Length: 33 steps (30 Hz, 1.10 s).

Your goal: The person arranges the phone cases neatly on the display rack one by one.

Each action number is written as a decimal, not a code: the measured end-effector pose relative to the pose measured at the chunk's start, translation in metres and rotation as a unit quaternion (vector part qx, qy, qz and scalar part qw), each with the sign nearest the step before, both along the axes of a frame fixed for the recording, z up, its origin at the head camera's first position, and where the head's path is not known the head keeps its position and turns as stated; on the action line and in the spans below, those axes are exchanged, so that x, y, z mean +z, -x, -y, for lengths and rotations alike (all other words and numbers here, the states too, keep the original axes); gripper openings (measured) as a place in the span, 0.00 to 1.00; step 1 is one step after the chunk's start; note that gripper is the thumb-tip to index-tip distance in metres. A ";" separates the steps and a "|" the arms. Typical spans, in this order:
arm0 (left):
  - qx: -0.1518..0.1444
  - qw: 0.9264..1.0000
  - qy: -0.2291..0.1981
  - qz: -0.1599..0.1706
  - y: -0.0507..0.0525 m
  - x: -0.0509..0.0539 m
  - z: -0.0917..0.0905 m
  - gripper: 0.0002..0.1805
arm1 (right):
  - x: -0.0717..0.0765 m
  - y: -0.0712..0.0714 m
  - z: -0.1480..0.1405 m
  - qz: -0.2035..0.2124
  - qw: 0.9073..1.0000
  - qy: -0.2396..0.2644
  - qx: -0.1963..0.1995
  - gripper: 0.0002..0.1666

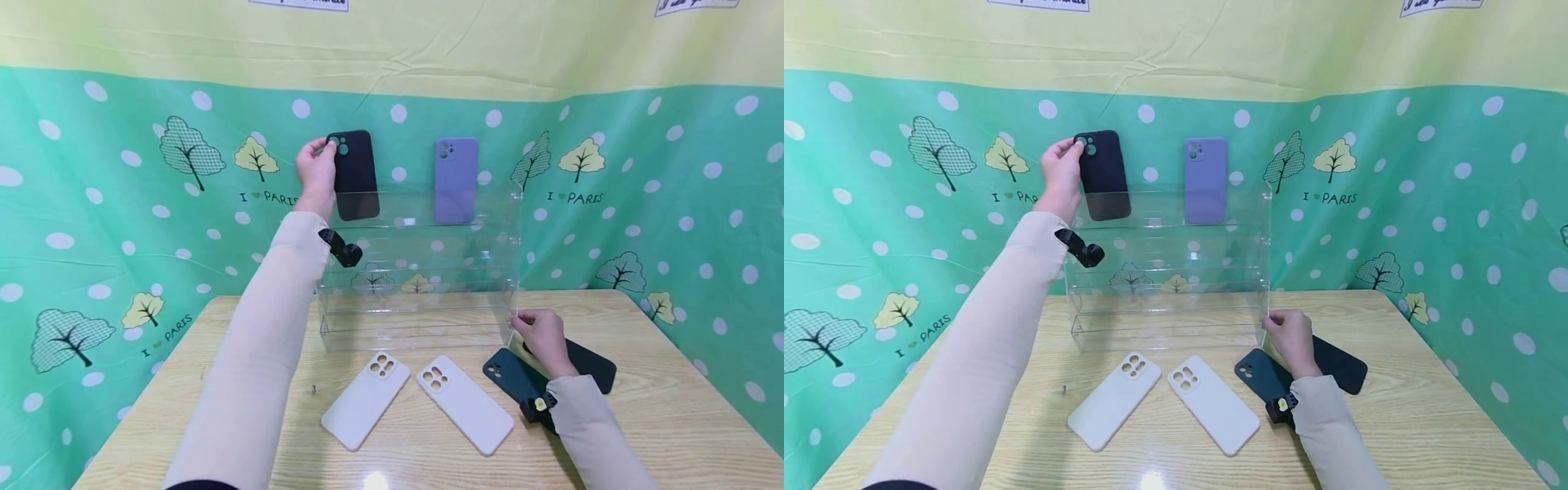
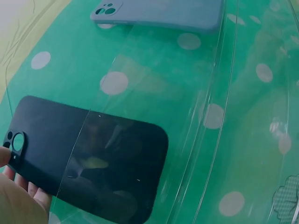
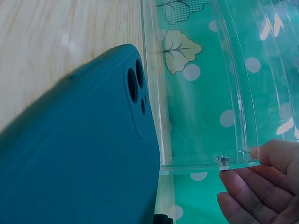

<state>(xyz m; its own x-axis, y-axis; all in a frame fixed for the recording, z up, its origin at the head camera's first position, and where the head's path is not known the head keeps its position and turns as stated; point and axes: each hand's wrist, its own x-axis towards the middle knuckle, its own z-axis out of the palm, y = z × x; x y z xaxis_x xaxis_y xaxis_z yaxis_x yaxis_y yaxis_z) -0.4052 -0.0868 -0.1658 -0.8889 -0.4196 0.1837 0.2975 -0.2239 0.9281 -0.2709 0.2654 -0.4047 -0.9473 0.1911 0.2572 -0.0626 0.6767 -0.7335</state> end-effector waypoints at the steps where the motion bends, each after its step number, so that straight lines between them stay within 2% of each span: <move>1: 0.002 1.000 0.008 0.003 0.000 0.000 0.000 0.09 | 0.000 0.000 0.000 -0.001 1.000 -0.002 0.001 0.14; 11: 0.007 0.995 0.089 0.039 0.001 -0.001 -0.001 0.13 | 0.000 0.000 0.000 -0.001 1.000 -0.010 -0.006 0.14; 15: 0.009 0.993 0.104 0.053 0.000 0.000 -0.002 0.14 | 0.000 0.000 0.000 -0.004 1.000 -0.008 -0.002 0.14; 20: 0.002 0.994 0.098 0.052 0.000 -0.002 0.000 0.15 | 0.000 0.000 0.000 -0.009 1.000 -0.004 0.001 0.14; 25: -0.018 0.995 0.085 0.051 -0.003 -0.002 0.003 0.16 | -0.002 0.001 0.000 -0.003 1.000 -0.001 0.000 0.14; 29: -0.039 0.995 0.071 0.053 -0.011 -0.002 0.010 0.18 | -0.002 0.000 0.001 0.004 1.000 0.000 0.001 0.15; 33: -0.045 0.996 0.068 0.041 -0.022 -0.003 0.016 0.21 | -0.001 0.000 0.001 0.003 1.000 0.001 0.000 0.15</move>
